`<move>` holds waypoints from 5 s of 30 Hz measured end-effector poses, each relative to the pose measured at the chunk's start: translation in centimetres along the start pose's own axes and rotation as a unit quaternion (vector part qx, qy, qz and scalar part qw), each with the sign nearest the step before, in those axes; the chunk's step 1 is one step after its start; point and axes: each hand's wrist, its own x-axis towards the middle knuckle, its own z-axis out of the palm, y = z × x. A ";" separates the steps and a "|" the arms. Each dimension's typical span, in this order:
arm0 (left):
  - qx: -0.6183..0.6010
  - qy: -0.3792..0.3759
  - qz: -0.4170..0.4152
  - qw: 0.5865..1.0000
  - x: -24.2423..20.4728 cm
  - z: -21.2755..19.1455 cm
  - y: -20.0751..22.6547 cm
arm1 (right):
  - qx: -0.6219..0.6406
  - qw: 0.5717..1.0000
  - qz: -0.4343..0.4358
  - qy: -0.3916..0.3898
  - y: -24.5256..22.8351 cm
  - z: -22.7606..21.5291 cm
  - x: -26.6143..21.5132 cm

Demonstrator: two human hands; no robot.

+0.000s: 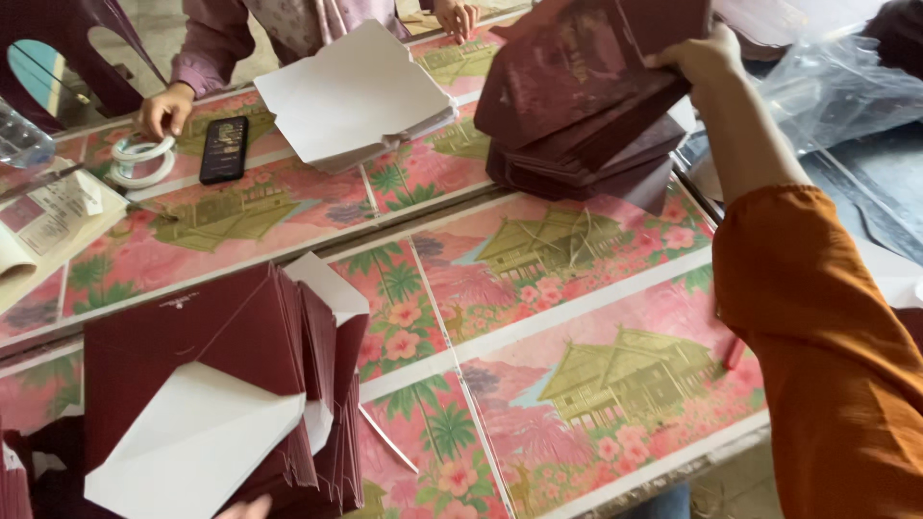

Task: The person inserts white paper sheets into maroon envelopes, aligns the stack, and uses a red tool to press the folds. They then use a white cloth to wipe the edges of the stack before continuing to insert more papers.

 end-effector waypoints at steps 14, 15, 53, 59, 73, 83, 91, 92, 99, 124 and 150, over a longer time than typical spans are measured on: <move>-0.884 -0.008 -0.338 0.322 17.1 4.2 20.7 | -0.176 0.602 -0.721 -0.296 22.0 -6.4 -39.0; -0.815 -0.021 -0.422 0.396 17.5 2.9 21.6 | -0.131 0.614 -0.731 -0.267 22.9 -6.9 -41.8; -0.459 -0.182 0.076 0.866 21.2 -9.7 25.4 | -0.394 0.580 -0.639 -0.316 5.9 -9.5 -41.2; -0.429 -0.114 -0.004 0.896 24.7 -7.7 25.2 | -0.418 0.658 -0.532 -0.329 4.6 -6.4 -37.0; -0.491 -0.098 0.064 0.863 22.4 -12.6 24.5 | -0.376 0.649 -0.585 -0.309 4.4 -6.5 -40.2; -0.505 -0.133 0.109 0.846 24.1 -11.8 22.6 | -0.361 0.663 -0.588 -0.292 5.6 -2.4 -35.6; -0.374 0.003 -0.057 0.926 24.5 -10.7 24.7 | -0.327 0.698 -0.581 -0.260 4.3 -4.9 -37.6; -0.372 0.002 -0.057 0.926 24.4 -10.4 24.4 | -0.326 0.700 -0.580 -0.260 4.2 -6.7 -37.0; -0.406 0.002 0.055 0.912 26.0 -8.2 22.8 | -0.146 0.830 -0.362 -0.398 10.3 -11.6 -31.4; -0.356 -0.003 0.067 0.932 22.7 -11.6 24.3 | -0.113 0.797 -0.454 -0.382 10.2 -12.5 -38.3; -0.389 0.045 -0.071 0.917 23.6 -9.5 24.8 | -0.360 0.746 -0.444 -0.341 7.3 -11.1 -33.5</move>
